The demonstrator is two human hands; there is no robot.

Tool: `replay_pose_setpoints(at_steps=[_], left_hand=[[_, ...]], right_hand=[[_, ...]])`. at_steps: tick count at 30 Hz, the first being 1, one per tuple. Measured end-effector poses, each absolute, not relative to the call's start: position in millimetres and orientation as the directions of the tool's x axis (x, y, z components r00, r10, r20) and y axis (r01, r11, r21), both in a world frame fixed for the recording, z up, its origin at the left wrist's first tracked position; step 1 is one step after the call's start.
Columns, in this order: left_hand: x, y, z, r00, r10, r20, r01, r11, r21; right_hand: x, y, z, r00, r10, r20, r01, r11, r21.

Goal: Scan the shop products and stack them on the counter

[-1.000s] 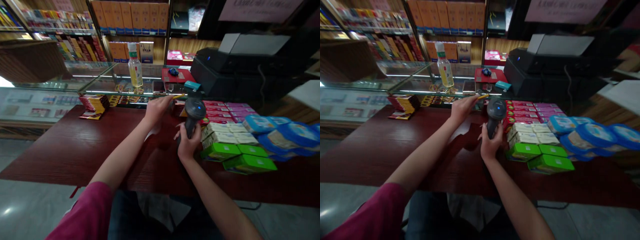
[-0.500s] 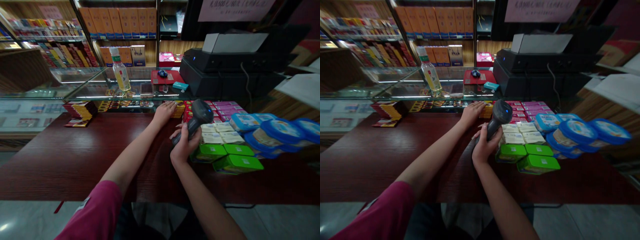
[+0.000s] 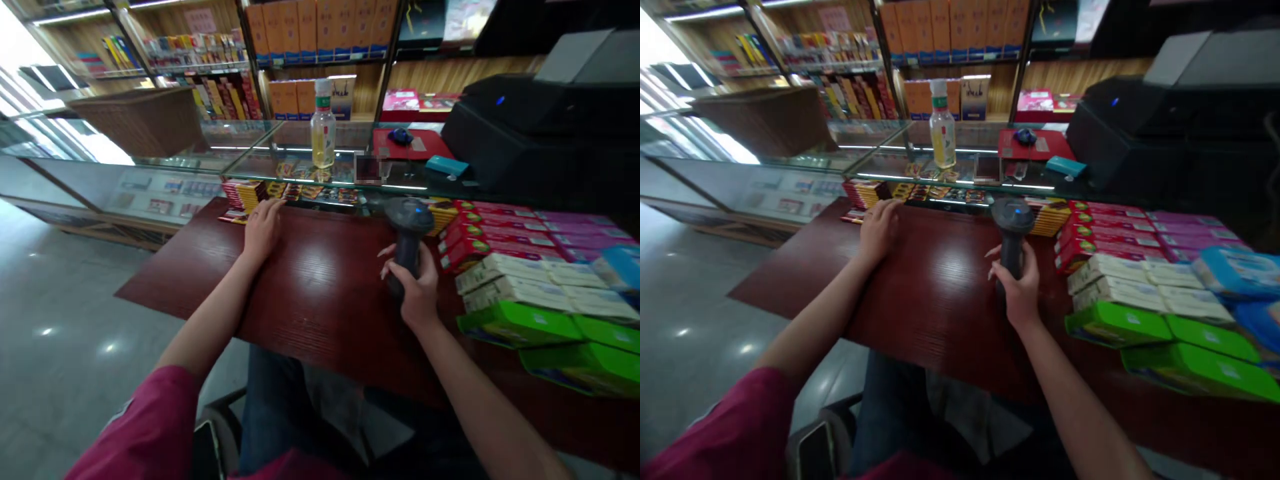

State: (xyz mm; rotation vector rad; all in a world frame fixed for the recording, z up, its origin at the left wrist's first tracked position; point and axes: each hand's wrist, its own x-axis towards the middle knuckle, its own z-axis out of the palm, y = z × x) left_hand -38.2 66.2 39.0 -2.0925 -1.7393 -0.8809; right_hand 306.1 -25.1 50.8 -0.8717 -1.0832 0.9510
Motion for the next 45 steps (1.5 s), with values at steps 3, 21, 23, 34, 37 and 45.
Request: replay_pose_setpoints(at_steps=[3, 21, 23, 34, 37, 45], left_hand=[[-104, 52, 44, -0.201, 0.833, 0.516, 0.964, 0.075, 0.255], [-117, 61, 31, 0.241, 0.929, 0.282, 0.878, -0.332, 0.345], [-107, 58, 33, 0.197, 0.937, 0.29, 0.904, -0.288, 0.316], [-17, 43, 38, -0.056, 0.996, 0.07, 0.282, -0.051, 0.958], [-5, 40, 37, 0.014, 0.996, -0.084, 0.107, 0.082, 0.991], [-3, 38, 35, 0.096, 0.992, -0.087, 0.082, 0.079, 0.994]], right_hand=[[298, -29, 51, -0.074, 0.983, 0.169, -0.18, 0.153, -0.972], [299, -28, 48, -0.197, 0.98, 0.017, -0.042, 0.009, -0.999], [299, -30, 49, -0.207, 0.978, 0.023, -0.037, 0.016, -0.999], [295, -48, 54, -0.44, 0.898, 0.002, -0.069, -0.032, -0.997], [291, -48, 52, -0.424, 0.906, 0.01, -0.071, -0.022, -0.997], [289, -47, 56, -0.373, 0.928, 0.006, -0.073, -0.023, -0.997]])
